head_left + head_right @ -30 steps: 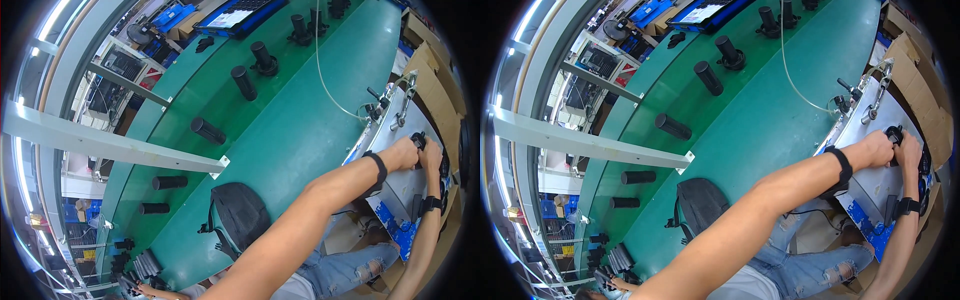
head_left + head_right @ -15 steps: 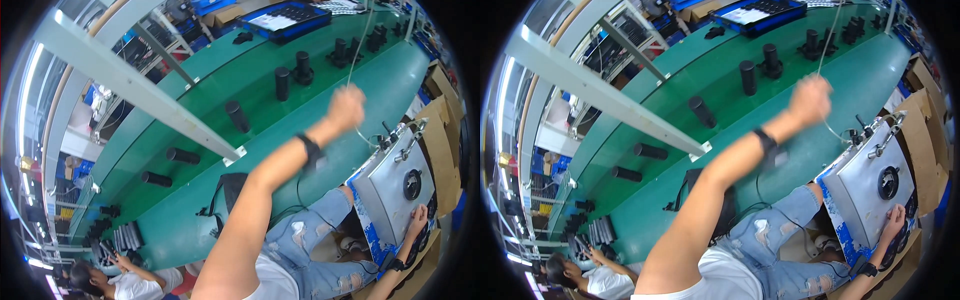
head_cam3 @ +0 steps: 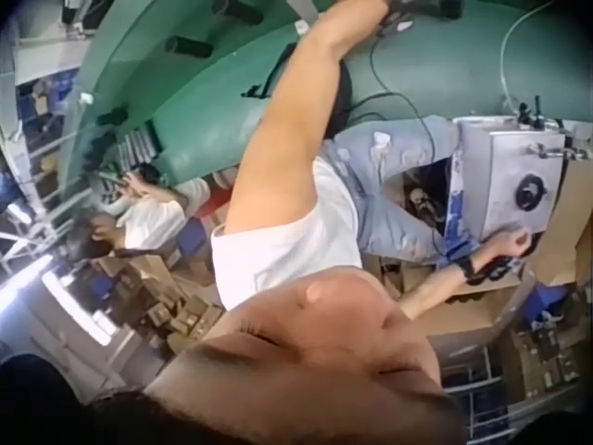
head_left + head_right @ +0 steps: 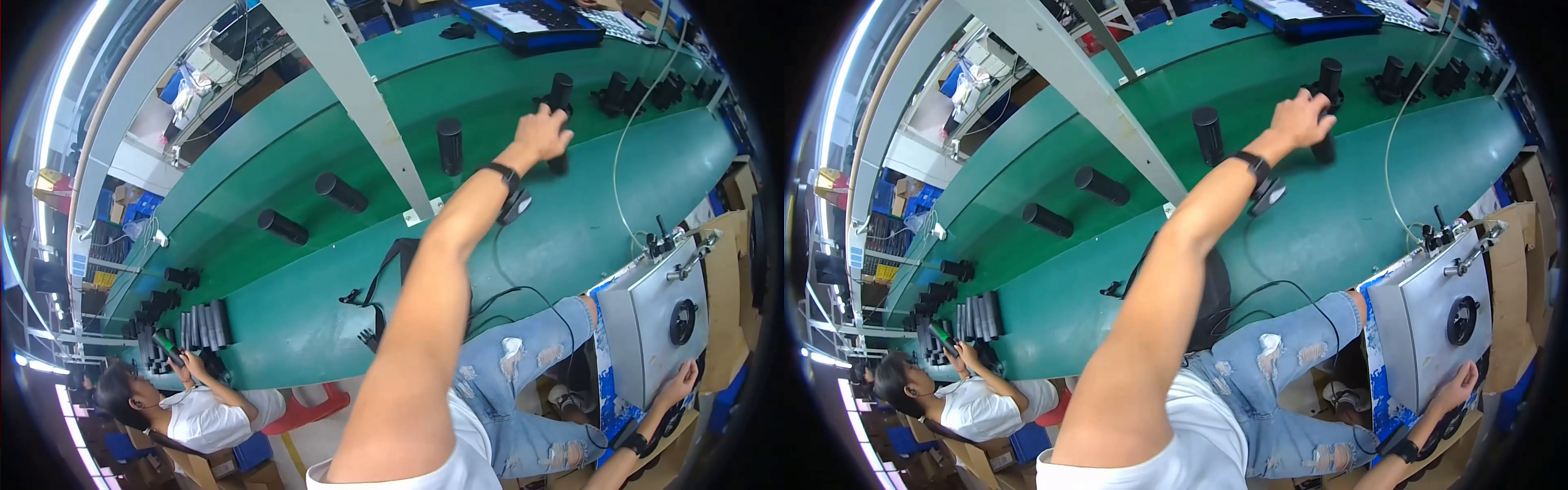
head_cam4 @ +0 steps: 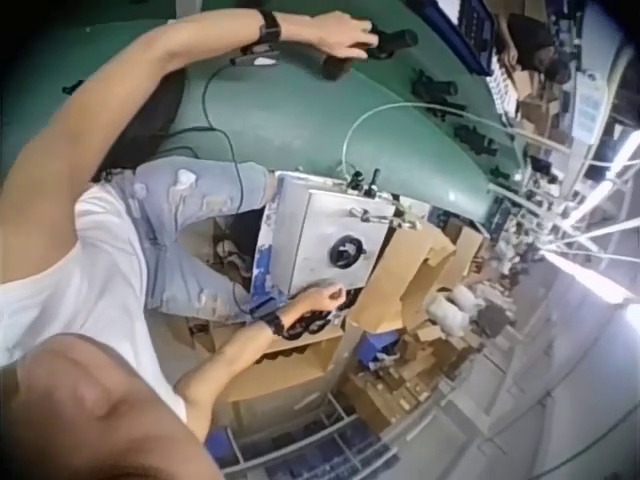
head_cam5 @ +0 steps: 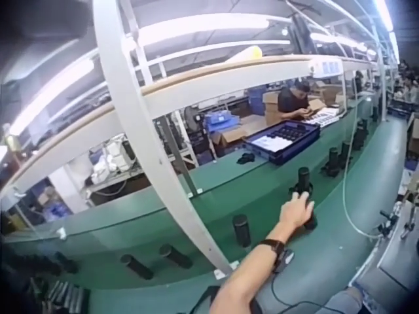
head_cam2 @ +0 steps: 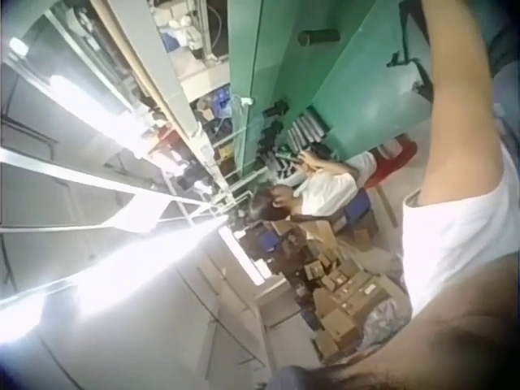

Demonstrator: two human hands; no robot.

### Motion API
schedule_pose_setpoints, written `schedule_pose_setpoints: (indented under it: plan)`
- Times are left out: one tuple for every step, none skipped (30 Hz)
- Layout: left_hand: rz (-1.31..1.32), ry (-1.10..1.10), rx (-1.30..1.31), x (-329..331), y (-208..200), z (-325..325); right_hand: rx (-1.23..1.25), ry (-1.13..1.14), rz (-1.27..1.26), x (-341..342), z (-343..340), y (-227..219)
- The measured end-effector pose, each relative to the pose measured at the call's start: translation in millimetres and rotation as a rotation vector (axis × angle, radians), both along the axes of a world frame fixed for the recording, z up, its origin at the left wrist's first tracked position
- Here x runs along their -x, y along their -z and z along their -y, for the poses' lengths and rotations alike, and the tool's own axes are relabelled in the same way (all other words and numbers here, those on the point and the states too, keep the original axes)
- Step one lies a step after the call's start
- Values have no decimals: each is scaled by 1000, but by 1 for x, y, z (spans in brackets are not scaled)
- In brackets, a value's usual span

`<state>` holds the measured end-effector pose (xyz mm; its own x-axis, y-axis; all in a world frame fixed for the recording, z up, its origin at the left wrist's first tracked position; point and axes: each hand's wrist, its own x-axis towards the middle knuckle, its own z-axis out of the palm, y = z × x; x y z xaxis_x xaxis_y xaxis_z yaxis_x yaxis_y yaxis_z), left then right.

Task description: The person picks up a plastic frame, places it onto a machine, and presses it down. They then take a cylindrical housing from the conveyor belt, fit it over the frame on the machine, and press down again before returning the assembled unit to the belt, repeating the process.

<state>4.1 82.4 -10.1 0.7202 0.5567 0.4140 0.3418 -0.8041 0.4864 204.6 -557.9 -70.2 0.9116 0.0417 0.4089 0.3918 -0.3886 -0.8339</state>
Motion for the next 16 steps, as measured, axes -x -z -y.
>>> schedule_pose_setpoints:
  plan:
    - [83, 116, -9, -5, -10, 25, 14, 28, 15, 9, 6, -9]
    - [120, 275, 34, -6, -26, 54, 36, 68, 17, 38, -9, -28]
    - [148, 437, 88, -14, -42, 82, 14, 76, -11, 60, -34, -43]
    - [137, 663, 254, -17, -62, 118, -47, -86, -89, 94, -69, -72]
    - [102, 867, 406, -11, -79, 141, 57, -287, -153, 132, -129, -110]
    - [96, 1064, 477, -8, -87, 163, -121, -570, -382, 144, -155, -108]
    - [98, 1247, 550, 0, -98, 182, -318, -920, -610, 163, -193, -125]
    - [93, 1340, 460, 5, -112, 201, -587, -884, -841, 172, -201, -104]
    - [27, 1404, 502, 8, -121, 217, -645, -1065, -839, 177, -204, -111]
    - [180, 1368, 582, 6, -121, 231, -695, -1254, -831, 178, -205, -117]
    - [351, 1355, 693, -3, -120, 255, -756, -1103, -822, 178, -185, -128]
    - [322, 1275, 750, -4, -112, 263, -852, -989, -686, 182, -181, -132]
    - [288, 1183, 805, -3, -99, 269, -943, -880, -557, 185, -177, -132]
    - [196, 1210, 928, 1, -87, 279, -1009, -791, -469, 180, -168, -132]
    - [-86, 1285, 1100, 9, -79, 285, -1015, -760, -449, 179, -158, -131]
    - [-104, 1314, 1101, 3, -75, 293, -1011, -665, -412, 178, -149, -131]
